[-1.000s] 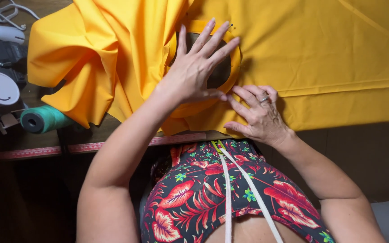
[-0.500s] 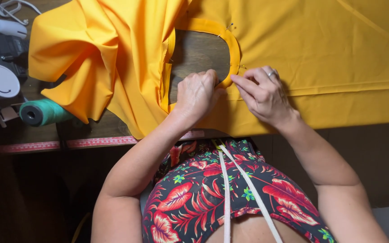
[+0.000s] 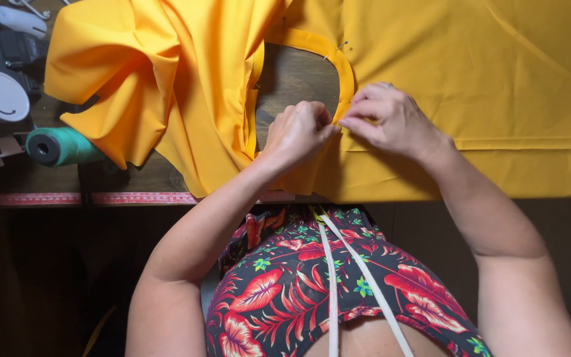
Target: Pinning the neckline of a yellow fabric garment to prepare it for sewing
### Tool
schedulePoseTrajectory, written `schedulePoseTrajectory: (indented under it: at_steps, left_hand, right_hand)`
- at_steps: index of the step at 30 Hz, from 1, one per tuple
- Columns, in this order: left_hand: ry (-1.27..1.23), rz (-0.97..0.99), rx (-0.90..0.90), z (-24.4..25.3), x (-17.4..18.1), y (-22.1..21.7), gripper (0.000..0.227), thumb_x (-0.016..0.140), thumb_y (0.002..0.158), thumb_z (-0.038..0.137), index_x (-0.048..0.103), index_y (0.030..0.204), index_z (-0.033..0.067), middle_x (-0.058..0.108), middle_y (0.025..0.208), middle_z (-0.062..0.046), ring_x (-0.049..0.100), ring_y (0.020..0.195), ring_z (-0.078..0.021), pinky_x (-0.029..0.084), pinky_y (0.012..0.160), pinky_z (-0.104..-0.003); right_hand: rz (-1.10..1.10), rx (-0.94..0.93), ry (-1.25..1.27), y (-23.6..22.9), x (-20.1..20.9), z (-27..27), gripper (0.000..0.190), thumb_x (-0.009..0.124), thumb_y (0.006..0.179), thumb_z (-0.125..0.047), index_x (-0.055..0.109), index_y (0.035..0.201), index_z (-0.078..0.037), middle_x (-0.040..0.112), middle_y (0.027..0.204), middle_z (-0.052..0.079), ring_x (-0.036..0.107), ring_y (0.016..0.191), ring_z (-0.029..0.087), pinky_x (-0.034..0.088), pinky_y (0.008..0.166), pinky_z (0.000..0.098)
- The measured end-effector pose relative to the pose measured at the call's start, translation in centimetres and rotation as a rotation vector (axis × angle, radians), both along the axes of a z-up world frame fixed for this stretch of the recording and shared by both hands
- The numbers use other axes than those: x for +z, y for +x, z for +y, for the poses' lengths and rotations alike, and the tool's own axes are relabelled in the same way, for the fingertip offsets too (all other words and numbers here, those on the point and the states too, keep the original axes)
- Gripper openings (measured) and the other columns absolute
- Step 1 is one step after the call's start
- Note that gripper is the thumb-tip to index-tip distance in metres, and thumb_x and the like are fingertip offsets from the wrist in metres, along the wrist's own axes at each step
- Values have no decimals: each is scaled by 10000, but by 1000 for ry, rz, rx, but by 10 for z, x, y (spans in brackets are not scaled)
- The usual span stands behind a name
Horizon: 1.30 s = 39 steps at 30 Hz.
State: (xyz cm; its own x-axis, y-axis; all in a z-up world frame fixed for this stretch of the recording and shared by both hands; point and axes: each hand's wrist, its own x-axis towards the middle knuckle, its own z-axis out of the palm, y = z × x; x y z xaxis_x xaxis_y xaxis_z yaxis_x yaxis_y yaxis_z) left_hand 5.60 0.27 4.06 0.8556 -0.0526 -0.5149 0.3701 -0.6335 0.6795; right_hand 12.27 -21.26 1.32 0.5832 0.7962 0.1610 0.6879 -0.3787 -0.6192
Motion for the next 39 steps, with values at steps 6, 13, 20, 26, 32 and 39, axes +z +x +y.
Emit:
schedulePoseTrajectory:
  at_steps: [6, 13, 20, 26, 32, 39]
  left_hand:
    - [74, -108, 36, -7, -4, -13, 147, 737, 854, 395, 755, 937, 275, 812, 913, 1, 724, 918, -379, 508, 721, -531]
    - [104, -155, 86, -9, -8, -24, 176, 718, 870, 441, 747, 940, 282, 805, 891, 5, 713, 910, -387, 485, 670, -537]
    - [86, -9, 96, 3, -1, -23, 234, 797, 814, 464, 793, 924, 258, 795, 900, -47, 709, 963, -369, 487, 745, -521]
    - [79, 57, 61, 11, -8, -21, 235, 812, 799, 463, 755, 806, 235, 763, 823, -70, 717, 897, -333, 475, 724, -468]
    - [161, 102, 75, 10, -6, -27, 335, 870, 766, 530, 746, 784, 219, 729, 813, -128, 671, 888, -390, 458, 714, -477]
    - [268, -32, 171, -11, -13, -39, 206, 858, 793, 388, 778, 883, 220, 747, 878, -207, 678, 890, -514, 504, 707, -601]
  right_hand:
    - [0, 361, -407, 54, 35, 38, 300, 813, 856, -248, 737, 1135, -166, 668, 1149, 14, 593, 1014, 298, 511, 753, 501]
    - [99, 509, -945, 76, 44, 81, 193, 771, 822, -286, 812, 1007, -324, 634, 983, -19, 543, 1115, 223, 480, 838, 401]
    - [168, 586, -931, 75, 61, 96, 131, 668, 781, -260, 767, 867, -273, 732, 775, 14, 653, 773, 233, 487, 724, 378]
    - [90, 740, -881, 81, 40, 95, 125, 720, 843, -449, 749, 923, -357, 723, 829, -67, 652, 877, 205, 434, 794, 405]
    - [18, 710, -775, 79, 18, 82, 149, 775, 825, -504, 733, 849, -362, 711, 814, -87, 629, 907, 226, 411, 768, 440]
    - [120, 685, -762, 80, 28, 83, 138, 822, 819, -443, 752, 829, -324, 658, 716, -118, 627, 868, 187, 375, 894, 406]
